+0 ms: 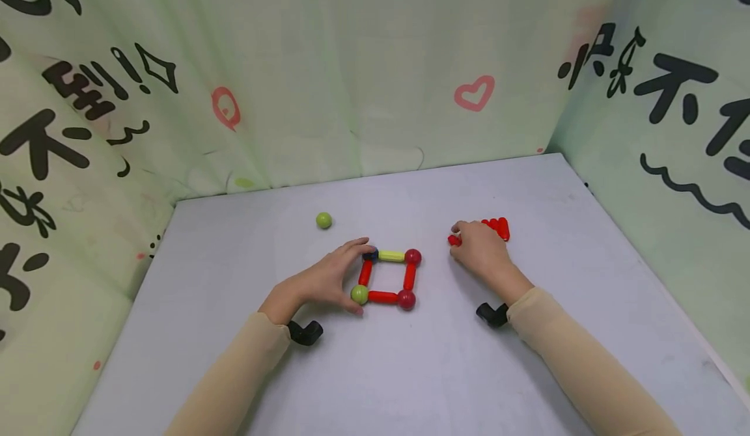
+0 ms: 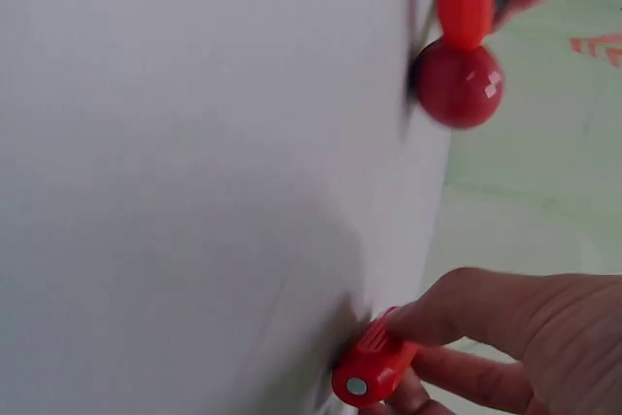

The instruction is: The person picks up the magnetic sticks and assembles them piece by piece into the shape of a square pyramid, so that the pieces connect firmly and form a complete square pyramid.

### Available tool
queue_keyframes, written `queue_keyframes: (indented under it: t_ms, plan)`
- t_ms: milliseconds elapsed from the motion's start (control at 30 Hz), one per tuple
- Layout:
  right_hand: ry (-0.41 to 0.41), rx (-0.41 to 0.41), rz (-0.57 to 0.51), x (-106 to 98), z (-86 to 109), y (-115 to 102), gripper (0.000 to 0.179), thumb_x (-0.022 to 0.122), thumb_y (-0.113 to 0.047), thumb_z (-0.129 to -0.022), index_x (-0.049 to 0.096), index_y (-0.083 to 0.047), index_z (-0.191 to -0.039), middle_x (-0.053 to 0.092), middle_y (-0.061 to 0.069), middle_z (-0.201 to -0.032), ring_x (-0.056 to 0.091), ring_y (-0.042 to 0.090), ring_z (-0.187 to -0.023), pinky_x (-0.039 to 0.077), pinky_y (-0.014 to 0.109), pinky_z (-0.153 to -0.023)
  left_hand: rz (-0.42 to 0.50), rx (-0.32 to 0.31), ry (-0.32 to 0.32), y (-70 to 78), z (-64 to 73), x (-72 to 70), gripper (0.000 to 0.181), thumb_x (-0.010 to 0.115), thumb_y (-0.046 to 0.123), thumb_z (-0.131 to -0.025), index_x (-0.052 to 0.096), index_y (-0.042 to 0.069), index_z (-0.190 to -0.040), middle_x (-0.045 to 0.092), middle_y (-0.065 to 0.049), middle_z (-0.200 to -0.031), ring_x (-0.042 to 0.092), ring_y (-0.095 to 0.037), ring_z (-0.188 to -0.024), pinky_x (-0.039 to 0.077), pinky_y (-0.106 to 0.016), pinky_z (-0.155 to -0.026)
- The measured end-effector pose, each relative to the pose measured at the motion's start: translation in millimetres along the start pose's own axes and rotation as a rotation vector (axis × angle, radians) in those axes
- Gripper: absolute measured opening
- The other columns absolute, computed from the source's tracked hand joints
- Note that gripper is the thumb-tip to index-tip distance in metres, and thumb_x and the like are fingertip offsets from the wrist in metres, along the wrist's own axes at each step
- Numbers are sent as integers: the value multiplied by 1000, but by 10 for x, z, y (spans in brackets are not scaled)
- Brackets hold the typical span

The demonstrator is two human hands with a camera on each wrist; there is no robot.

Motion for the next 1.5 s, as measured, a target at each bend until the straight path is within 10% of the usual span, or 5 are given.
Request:
queue_keyframes:
  t_ms: [367, 1500]
  plan:
    - [-212, -76, -392, 141, 18, -336, 33, 66, -14, -96, 66, -9, -128, 67, 18, -130, 66, 27, -97, 57, 31, -77, 25, 38, 36, -29, -70, 62, 111, 97, 44, -67, 37, 16, -156, 37, -4, -158, 38, -24, -146, 39, -46, -119]
    - [-149, -30, -429, 213, -13, -417, 35, 77, -16, -93, 61, -9, -122, 72, 15, -114, 69, 25, -95, 59, 31, -76, -30, -1, 124, 10, -63, 137, 109, 95, 55, -65, 42, 14, -150, 40, -6, -151, 43, -22, -139, 42, -43, -117]
Point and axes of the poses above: each hand's wrist, its own z-axis away from the middle knuckle, its own x-axis out of the palm, y = z × x, the point moved 2 cm from there along -z, towards the middle knuckle
